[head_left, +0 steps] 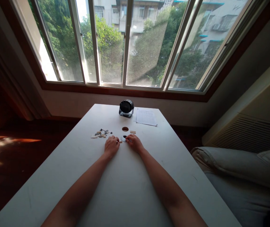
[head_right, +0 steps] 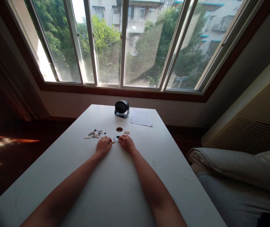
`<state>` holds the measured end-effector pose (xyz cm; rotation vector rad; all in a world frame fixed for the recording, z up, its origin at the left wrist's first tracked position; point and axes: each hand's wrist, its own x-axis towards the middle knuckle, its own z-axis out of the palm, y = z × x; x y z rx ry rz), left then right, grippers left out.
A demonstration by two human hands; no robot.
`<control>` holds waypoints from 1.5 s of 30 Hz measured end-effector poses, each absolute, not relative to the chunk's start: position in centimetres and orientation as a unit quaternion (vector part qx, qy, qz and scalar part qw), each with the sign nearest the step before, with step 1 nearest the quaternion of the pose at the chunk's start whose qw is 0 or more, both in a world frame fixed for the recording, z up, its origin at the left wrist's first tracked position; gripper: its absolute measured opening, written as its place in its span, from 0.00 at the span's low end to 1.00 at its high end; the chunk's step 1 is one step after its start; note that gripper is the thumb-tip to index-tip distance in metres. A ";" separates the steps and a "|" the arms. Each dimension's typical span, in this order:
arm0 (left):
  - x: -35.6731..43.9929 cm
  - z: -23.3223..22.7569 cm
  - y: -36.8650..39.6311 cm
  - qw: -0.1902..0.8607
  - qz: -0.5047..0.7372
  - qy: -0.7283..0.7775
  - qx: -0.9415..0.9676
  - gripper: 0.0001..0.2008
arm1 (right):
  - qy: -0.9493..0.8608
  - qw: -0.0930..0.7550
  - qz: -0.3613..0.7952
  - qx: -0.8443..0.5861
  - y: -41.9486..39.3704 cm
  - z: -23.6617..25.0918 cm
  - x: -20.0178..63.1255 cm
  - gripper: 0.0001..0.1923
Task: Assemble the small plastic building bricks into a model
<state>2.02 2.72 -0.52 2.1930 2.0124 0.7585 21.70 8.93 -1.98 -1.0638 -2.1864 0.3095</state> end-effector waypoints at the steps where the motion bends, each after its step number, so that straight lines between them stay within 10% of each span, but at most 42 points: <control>1: 2.0 -0.5 2.7 0.035 0.247 0.654 0.714 0.07 | -0.839 0.340 0.118 -0.408 8.9 -1.9 21.7 0.06; 45: 2.0 -0.2 2.5 0.034 0.242 0.662 0.709 0.07 | -0.828 0.342 0.129 -0.426 9.0 -1.8 21.9 0.06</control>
